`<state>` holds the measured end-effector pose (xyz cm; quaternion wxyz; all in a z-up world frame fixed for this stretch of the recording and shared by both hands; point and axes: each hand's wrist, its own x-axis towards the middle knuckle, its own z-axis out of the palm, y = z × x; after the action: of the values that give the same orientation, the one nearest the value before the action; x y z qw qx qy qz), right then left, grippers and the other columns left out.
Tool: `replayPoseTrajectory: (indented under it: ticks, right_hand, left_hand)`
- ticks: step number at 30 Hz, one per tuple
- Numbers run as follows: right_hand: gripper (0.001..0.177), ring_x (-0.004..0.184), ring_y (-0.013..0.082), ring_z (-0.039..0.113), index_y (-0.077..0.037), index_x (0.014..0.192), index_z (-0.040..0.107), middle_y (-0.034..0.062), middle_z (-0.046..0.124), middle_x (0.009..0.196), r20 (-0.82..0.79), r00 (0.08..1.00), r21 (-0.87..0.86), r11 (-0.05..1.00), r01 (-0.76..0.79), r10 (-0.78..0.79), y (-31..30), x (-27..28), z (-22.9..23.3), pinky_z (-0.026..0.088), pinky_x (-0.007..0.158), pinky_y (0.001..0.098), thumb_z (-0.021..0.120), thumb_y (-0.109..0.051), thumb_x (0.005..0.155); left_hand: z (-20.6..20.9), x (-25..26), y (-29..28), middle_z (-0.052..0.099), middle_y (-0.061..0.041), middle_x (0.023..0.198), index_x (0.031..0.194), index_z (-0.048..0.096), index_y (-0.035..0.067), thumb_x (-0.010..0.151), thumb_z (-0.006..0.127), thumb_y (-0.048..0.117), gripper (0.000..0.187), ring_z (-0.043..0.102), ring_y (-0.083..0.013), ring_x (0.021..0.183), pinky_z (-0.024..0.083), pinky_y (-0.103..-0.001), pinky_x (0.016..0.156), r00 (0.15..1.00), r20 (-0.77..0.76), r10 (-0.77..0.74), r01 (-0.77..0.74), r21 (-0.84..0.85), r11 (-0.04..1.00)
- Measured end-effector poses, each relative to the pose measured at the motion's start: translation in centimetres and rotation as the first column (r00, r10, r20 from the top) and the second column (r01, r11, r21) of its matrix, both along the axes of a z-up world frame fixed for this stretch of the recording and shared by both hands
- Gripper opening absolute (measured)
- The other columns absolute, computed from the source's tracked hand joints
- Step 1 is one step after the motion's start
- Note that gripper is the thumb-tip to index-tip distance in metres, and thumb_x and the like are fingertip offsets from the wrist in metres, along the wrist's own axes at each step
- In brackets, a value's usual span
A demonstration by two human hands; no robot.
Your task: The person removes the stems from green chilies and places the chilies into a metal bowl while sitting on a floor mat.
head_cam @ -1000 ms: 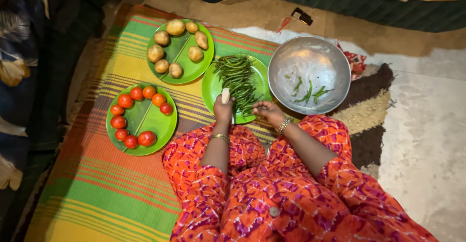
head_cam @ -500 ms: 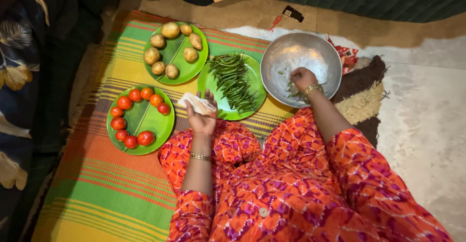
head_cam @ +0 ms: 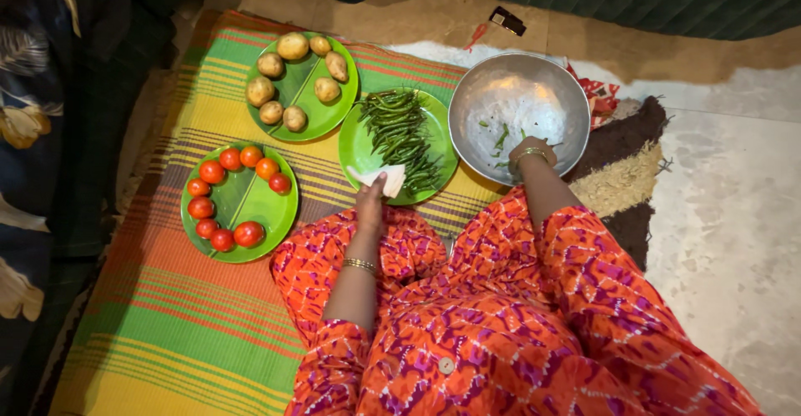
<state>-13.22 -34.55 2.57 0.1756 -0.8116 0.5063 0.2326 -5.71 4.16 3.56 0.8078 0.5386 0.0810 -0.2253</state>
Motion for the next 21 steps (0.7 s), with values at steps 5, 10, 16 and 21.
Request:
replayPoseTrajectory:
  ticks: [5,10,16,21]
  right_hand:
    - [0.037,0.115,0.0325,0.07,-0.009,0.118,0.077,0.0151,0.073,0.125,0.013,1.0,0.012,1.0,-0.021,0.021,0.0,-0.1,-0.4,0.056,0.09,0.0433,0.07,-0.028,0.088]
    - [0.037,0.116,0.0319,0.071,-0.008,0.119,0.077,0.0157,0.073,0.127,-0.046,0.998,0.024,0.999,-0.039,0.04,0.1,0.0,-0.5,0.058,0.09,0.044,0.071,-0.026,0.088]
    - [0.036,0.119,0.0332,0.069,-0.01,0.123,0.074,0.0155,0.071,0.13,0.006,0.999,0.029,0.999,-0.037,0.037,1.0,0.0,0.8,0.057,0.092,0.0463,0.07,-0.023,0.09]
    - [0.042,0.121,0.0337,0.067,-0.005,0.126,0.07,0.0186,0.07,0.131,-0.011,0.994,0.037,0.994,-0.105,0.106,2.7,-0.4,3.8,0.056,0.095,0.0454,0.074,-0.02,0.087]
  left_hand:
    - [-1.4,0.1,-0.3,0.072,-0.008,0.104,0.115,0.065,-0.002,0.091,0.072,0.012,0.029,0.068,-0.0176,0.089,0.056,-0.033,0.082,0.997,0.083,0.001,0.004,-0.06,0.998]
    - [-1.2,0.3,-0.4,0.069,-0.008,0.099,0.116,0.059,0.0,0.086,0.061,0.0,0.031,0.066,-0.0182,0.085,0.057,-0.033,0.076,0.991,0.127,0.046,-0.041,-0.044,0.998]
    - [-0.1,0.3,-0.3,0.068,-0.01,0.104,0.128,0.053,0.002,0.084,0.053,-0.003,0.044,0.063,-0.0185,0.085,0.054,-0.032,0.074,0.997,0.052,0.063,-0.06,-0.062,0.996]
    - [-0.5,0.7,-0.4,0.069,-0.011,0.105,0.127,0.053,0.002,0.078,0.05,-0.006,0.05,0.069,-0.0224,0.089,0.06,-0.034,0.079,0.999,-0.001,0.053,-0.052,-0.211,0.976]
